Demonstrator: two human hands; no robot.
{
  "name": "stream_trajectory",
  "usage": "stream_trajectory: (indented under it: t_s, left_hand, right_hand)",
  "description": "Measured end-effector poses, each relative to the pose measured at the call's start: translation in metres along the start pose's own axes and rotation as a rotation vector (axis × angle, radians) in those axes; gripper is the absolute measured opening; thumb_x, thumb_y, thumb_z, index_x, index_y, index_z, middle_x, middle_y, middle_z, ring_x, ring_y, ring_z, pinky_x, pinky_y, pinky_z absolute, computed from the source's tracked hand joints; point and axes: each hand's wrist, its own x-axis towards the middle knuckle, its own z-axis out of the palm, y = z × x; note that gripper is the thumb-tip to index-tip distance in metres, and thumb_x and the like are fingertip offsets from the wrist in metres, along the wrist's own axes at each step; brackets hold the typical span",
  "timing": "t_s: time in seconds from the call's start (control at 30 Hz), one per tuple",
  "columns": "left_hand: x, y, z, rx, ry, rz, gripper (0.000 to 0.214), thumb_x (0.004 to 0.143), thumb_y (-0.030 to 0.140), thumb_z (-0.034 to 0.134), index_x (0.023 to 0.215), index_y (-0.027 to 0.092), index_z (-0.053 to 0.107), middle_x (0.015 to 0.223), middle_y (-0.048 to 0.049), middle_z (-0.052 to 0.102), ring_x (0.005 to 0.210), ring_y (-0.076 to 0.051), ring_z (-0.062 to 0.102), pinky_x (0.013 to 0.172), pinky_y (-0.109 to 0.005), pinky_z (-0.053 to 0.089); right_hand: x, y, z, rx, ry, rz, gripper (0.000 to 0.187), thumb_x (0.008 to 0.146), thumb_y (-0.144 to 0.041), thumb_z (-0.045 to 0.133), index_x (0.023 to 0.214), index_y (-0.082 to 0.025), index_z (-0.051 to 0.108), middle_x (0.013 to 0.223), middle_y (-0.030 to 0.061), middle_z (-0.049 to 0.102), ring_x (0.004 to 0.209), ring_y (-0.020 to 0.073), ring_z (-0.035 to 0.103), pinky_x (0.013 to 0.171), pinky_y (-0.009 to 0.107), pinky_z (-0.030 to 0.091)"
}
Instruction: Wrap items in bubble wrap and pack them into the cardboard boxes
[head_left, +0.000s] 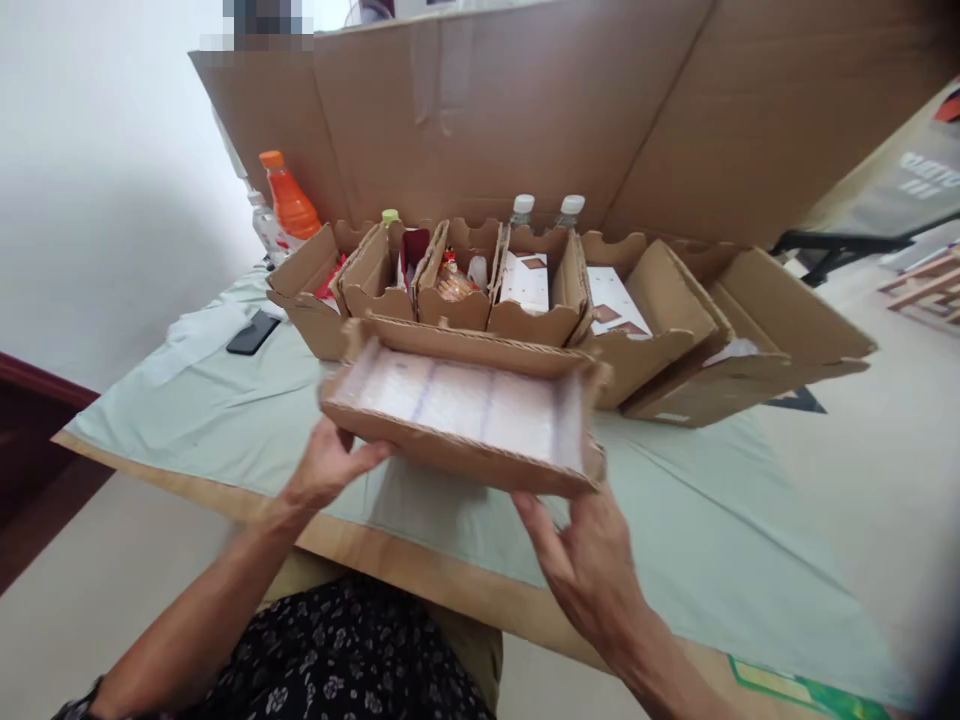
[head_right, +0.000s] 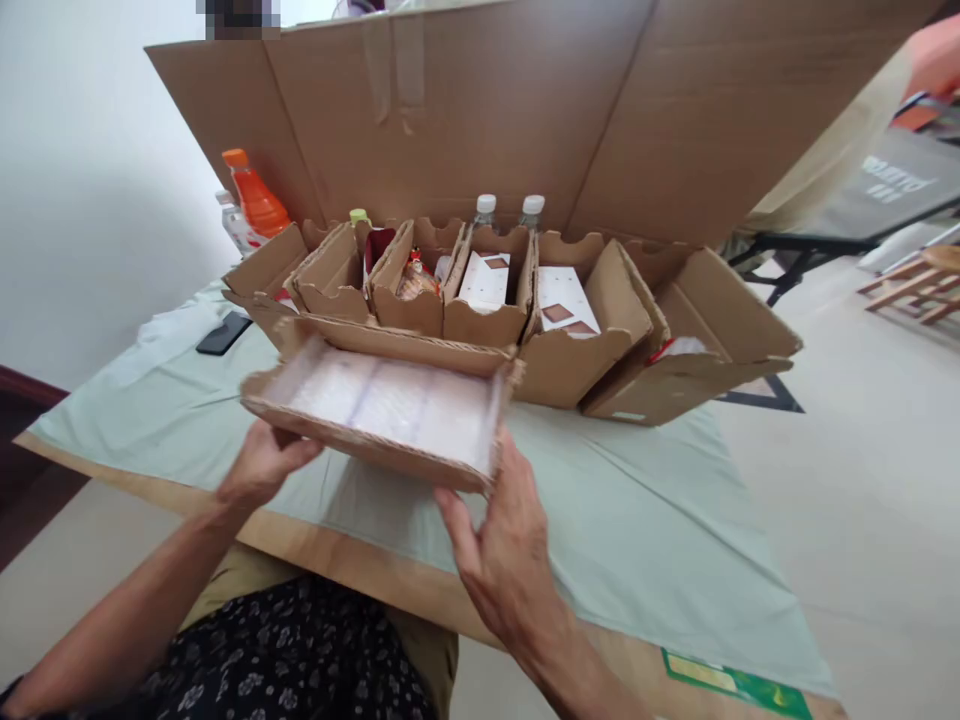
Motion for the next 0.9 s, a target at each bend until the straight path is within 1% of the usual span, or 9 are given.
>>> stream_trajectory:
  t_s: [0.07,0.13,0.23,0.37,0.43,0.53,0.63,0.73,0.9]
  left_hand:
    - [0.007,0.007,-0.019,0.001,0.058,0.035,0.07,0.058,0.055,0.094,0.111,0.017,0.071,0.114,-0.0131,0.076,0.114,-0.036,0.069,0.102,-0.046,0.055]
    - [0.016,0.013,-0.026,0.0,0.088,0.076,0.073,0.056,0.056,0.094,0.112,0.017,0.07,0.115,-0.0122,0.076,0.113,-0.035,0.069,0.099,-0.045,0.055]
    - [0.021,0.012,-0.01,0.014,0.053,0.051,0.08,0.054,0.058,0.094,0.116,0.015,0.068,0.118,-0.014,0.075,0.114,-0.035,0.068,0.099,-0.045,0.055]
    - [0.006,-0.011,0.018,0.026,0.007,-0.026,0.083,0.06,0.06,0.09,0.125,0.016,0.064,0.122,-0.0157,0.073,0.119,-0.037,0.066,0.103,-0.048,0.052]
    - [-0.003,-0.022,0.02,0.037,-0.006,-0.026,0.084,0.063,0.057,0.09,0.131,0.016,0.061,0.128,-0.0163,0.07,0.125,-0.038,0.062,0.108,-0.05,0.048]
    - [-0.011,-0.028,0.011,0.058,-0.012,-0.008,0.086,0.065,0.054,0.088,0.136,0.017,0.058,0.135,-0.0173,0.066,0.131,-0.038,0.058,0.114,-0.052,0.043]
    - [-0.016,-0.027,-0.005,0.085,0.032,-0.004,0.086,0.065,0.054,0.088,0.136,0.018,0.057,0.133,-0.0165,0.067,0.13,-0.038,0.059,0.114,-0.053,0.043]
    - [-0.019,-0.029,-0.035,0.097,0.096,-0.014,0.081,0.063,0.056,0.088,0.13,0.018,0.061,0.128,-0.0158,0.069,0.127,-0.038,0.06,0.111,-0.053,0.045]
    - [-0.027,-0.04,-0.117,0.133,0.259,-0.063,0.072,0.063,0.056,0.088,0.118,0.015,0.066,0.116,-0.0152,0.073,0.115,-0.037,0.066,0.105,-0.051,0.051]
  right_hand:
    - [0.013,-0.01,0.009,0.041,-0.051,-0.02,0.058,0.101,-0.046,0.048,0.152,-0.02,0.04,0.137,0.0191,0.062,0.123,0.0372,0.06,0.097,0.053,0.053]
    - [0.028,-0.011,0.016,0.058,-0.079,0.008,0.06,0.099,-0.046,0.049,0.152,-0.019,0.04,0.136,0.0192,0.062,0.12,0.0368,0.061,0.095,0.053,0.053]
    - [0.035,0.001,0.016,0.063,-0.056,0.072,0.054,0.096,-0.049,0.051,0.142,-0.02,0.051,0.129,0.0175,0.066,0.114,0.0365,0.063,0.091,0.052,0.054]
    - [0.016,0.022,0.013,0.088,-0.07,0.17,0.047,0.092,-0.05,0.055,0.129,-0.021,0.059,0.116,0.0144,0.07,0.099,0.0335,0.067,0.085,0.048,0.056]
    - [0.006,0.024,0.014,0.089,-0.069,0.198,0.052,0.091,-0.049,0.057,0.134,-0.02,0.057,0.121,0.0157,0.07,0.106,0.035,0.066,0.089,0.05,0.055]
    - [-0.001,0.018,0.02,0.089,-0.062,0.214,0.056,0.091,-0.048,0.057,0.139,-0.02,0.054,0.128,0.0172,0.067,0.116,0.0372,0.064,0.094,0.053,0.054]
    - [0.002,0.006,0.031,0.109,-0.059,0.184,0.056,0.091,-0.05,0.057,0.137,-0.019,0.056,0.131,0.0183,0.066,0.12,0.0387,0.063,0.096,0.055,0.054]
    - [0.011,-0.013,0.048,0.142,-0.087,0.127,0.056,0.092,-0.049,0.057,0.138,-0.018,0.056,0.132,0.0186,0.066,0.121,0.039,0.063,0.097,0.056,0.054]
    - [0.044,-0.062,0.102,0.244,-0.227,0.03,0.063,0.093,-0.04,0.057,0.15,-0.018,0.045,0.136,0.0184,0.065,0.12,0.0364,0.064,0.095,0.053,0.056]
